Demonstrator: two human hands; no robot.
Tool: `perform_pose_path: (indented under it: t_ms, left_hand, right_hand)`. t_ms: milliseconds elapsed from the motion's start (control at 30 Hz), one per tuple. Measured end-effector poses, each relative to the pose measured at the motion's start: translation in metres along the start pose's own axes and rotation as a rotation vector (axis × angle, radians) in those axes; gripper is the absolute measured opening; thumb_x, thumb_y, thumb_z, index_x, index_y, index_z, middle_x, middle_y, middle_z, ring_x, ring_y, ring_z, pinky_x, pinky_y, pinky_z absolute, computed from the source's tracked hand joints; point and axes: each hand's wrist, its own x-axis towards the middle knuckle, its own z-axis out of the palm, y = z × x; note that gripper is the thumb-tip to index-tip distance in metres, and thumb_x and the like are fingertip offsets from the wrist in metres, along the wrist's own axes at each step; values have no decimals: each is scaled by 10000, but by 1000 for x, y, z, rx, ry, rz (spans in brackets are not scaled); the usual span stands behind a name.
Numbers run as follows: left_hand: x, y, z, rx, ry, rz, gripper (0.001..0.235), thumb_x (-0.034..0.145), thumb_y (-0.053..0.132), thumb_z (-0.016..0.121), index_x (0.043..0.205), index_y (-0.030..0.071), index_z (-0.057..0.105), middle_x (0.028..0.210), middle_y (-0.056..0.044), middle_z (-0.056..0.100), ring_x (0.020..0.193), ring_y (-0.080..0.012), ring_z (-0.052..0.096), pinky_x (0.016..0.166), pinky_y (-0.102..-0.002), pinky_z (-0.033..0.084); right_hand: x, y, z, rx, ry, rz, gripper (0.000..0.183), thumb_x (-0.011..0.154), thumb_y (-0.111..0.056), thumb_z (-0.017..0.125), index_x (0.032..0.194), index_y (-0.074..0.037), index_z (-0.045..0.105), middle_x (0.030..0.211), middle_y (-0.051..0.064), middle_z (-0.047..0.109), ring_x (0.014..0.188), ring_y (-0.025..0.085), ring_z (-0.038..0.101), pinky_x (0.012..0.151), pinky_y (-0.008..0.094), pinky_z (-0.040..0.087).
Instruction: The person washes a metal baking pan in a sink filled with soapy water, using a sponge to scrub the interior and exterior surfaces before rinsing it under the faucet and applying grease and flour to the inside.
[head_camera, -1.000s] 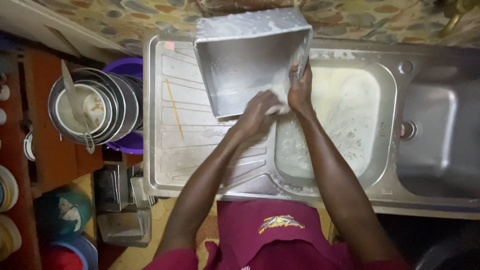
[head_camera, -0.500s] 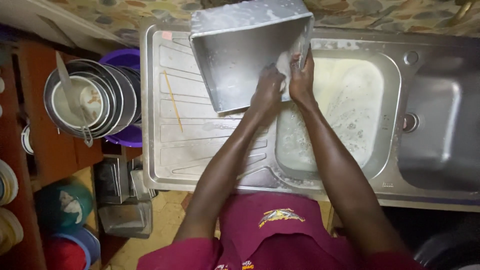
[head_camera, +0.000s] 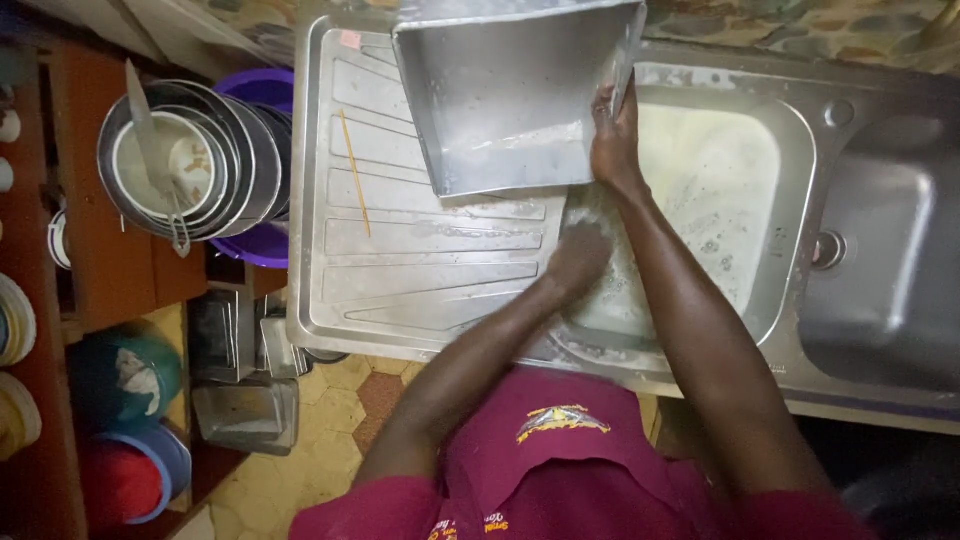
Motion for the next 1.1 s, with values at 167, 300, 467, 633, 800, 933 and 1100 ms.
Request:
perform_pose_path:
  t_ms: [167, 300, 467, 633, 800, 933, 1100]
  left_hand:
    - [68, -122, 100, 892, -391, -108, 331, 1068, 154, 642, 1263, 224, 899, 1313, -36, 861, 1242, -274, 821, 950, -455, 685]
    - [38, -82, 50, 625, -328, 93, 234, 1080, 46, 558, 1142, 47, 784, 1168, -189, 806, 1072, -358, 802, 867, -488, 669]
    - [-10, 48, -59, 285, -558, 68, 497, 1209, 282, 588, 729, 157, 554, 721, 22, 542, 643, -147, 477, 662, -326, 451]
    - [-53, 52, -183, 265, 10, 60, 189, 1139, 84, 526, 1040, 63, 685, 1022, -130, 716, 871, -248, 725, 712, -384, 587]
    - [-36, 36, -262, 735, 551, 404, 199, 1189, 163, 657, 1323, 27, 598, 1201, -248, 701, 1030, -384, 700, 702, -416, 632]
    - [1, 4, -268, 675, 343, 49, 304, 1019, 177, 822, 1289, 39, 805, 1385, -211, 669, 1269, -445, 612, 1067, -615, 511]
    - [33, 18, -241, 424, 218, 64, 115, 1058, 115, 739, 977, 89, 817, 1442, -250, 774, 1419, -443, 669, 1239, -622, 445]
  right_hand:
    - [-13, -29, 3, 0, 3, 6, 1010, 1116, -822, 344, 1836, -149, 125, 1926, 240, 226, 1766, 473, 284, 1416, 638, 268]
    - [-3, -4, 5, 31, 23, -36, 974, 1168, -742, 396, 1835, -90, 115, 1918, 251, 232, 1766, 460, 284, 1430, 584, 275]
    - [-13, -13, 11, 40, 25, -14, 940, 1164, -751, 359, 1845, -157, 97, 1938, 230, 194, 1772, 473, 267, 1429, 609, 262]
    - [-12, 3, 12, 32, 19, -40, 930, 1173, -746, 378, 1836, -142, 131, 1907, 230, 286, 1744, 446, 344, 1418, 575, 305]
    - [-2, -47, 9, 40, -32, -132, 909, 1221, -602, 620, 1821, -180, 82, 1896, 282, 271, 1720, 533, 386, 1328, 737, 462]
    - [27, -54, 22, 53, 212, -236, 580, 1222, -463, 606, 1675, -134, 455, 1552, 174, 676, 1354, 351, 690, 1056, 513, 609]
    - [24, -50, 33, 90, 284, -95, 572, 1138, -56, 588, 1684, -25, 421, 1617, 272, 654, 1417, 435, 759, 1108, 550, 762]
